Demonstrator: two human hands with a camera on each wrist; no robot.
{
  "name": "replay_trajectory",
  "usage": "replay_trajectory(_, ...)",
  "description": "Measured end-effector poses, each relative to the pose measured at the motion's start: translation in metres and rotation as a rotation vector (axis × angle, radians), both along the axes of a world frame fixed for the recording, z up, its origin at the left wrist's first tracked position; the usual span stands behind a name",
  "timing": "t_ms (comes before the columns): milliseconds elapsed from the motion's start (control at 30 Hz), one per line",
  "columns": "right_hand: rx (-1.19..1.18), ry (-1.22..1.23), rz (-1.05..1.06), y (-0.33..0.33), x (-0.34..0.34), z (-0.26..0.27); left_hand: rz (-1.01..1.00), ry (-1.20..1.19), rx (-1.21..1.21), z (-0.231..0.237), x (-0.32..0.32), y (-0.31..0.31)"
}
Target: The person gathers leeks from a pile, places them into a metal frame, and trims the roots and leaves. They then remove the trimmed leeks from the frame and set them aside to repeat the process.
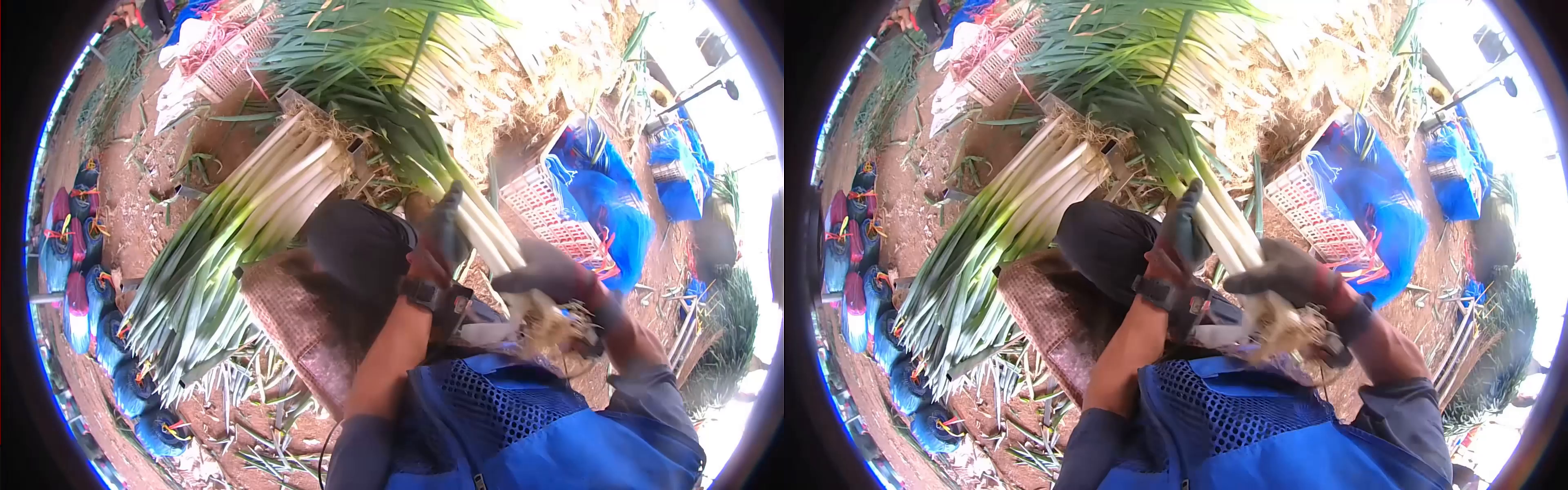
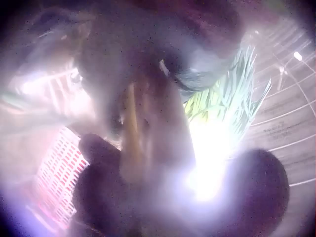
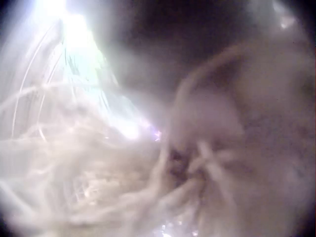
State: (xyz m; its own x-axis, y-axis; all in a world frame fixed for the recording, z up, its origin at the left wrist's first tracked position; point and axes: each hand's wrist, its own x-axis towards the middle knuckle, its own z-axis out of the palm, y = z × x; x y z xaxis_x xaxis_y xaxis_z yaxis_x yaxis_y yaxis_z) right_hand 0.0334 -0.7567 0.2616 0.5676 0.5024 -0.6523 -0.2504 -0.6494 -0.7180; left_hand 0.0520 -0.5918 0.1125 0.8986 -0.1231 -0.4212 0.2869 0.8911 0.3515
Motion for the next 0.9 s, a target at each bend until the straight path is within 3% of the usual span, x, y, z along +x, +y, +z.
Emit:
replay_trajectory(100, 0.099, -0.006, 0.034, -0.024, -0.023, 0.033, 0.126, -0.024, -0.308, 0.019, 0.013, 0.012)
replay_trajectory(133, 0.079, 0.013, 0.020, -0.027, -0.033, 0.050, 0.109, -0.096, -0.196, 0.004, 0.021, 0.013)
replay_trajectory(167, -0.031, 0.102, -0.055, -0.025, -0.042, 0.071, 0.145, -0.118, -0.283, 0.015, 0.023, 0.016)
replay_trajectory(233, -0.008, 0.066, -0.069, -0.034, -0.064, 0.091, 0.233, -0.157, -0.439, 0.044, 0.021, 0.026)
replay_trajectory(300, -0.071, 0.027, -0.019, -0.051, -0.079, 0.095, 0.288, -0.321, -0.321, 0.028, 0.036, 0.043)
replay_trajectory(400, -0.201, -0.345, 0.132, -0.062, -0.083, 0.092, 0.460, -0.520, -0.277, 0.073, 0.047, 0.084)
replay_trajectory(467, -0.458, -0.523, 0.235, -0.070, -0.066, 0.081, 0.504, -0.654, -0.328, 0.100, 0.047, 0.116)
replay_trajectory(533, -0.326, -0.769, 0.310, -0.061, -0.028, 0.058, 0.645, -0.700, -0.122, 0.135, 0.035, 0.168)
replay_trajectory(567, -0.285, -0.871, 0.372, -0.045, -0.002, 0.055, 0.788, -0.762, 0.098, 0.150, 0.026, 0.199)
replay_trajectory(600, -0.284, -1.017, 0.440, -0.024, 0.022, 0.050, 0.803, -0.884, -0.111, 0.143, 0.018, 0.246)
replay_trajectory(633, -0.281, -1.164, 0.504, 0.003, 0.046, 0.047, 1.016, -0.872, 0.220, 0.154, -0.002, 0.281)
replay_trajectory(700, -0.116, -1.210, 0.546, 0.077, 0.100, 0.044, 1.466, -0.504, 0.915, 0.176, -0.042, 0.351)
replay_trajectory(733, -0.040, -1.239, 0.608, 0.111, 0.133, 0.029, 1.513, -0.546, 0.926, 0.178, -0.067, 0.395)
replay_trajectory(767, -0.031, -1.206, 0.666, 0.155, 0.159, 0.021, 1.446, -0.733, 0.818, 0.175, -0.099, 0.441)
replay_trajectory(833, -0.081, -1.074, 0.775, 0.253, 0.204, 0.011, 1.100, -0.963, 0.597, 0.150, -0.158, 0.506)
replay_trajectory(900, 0.253, -1.633, 0.902, 0.337, 0.252, -0.059, 0.835, -0.839, 0.588, 0.115, -0.197, 0.534)
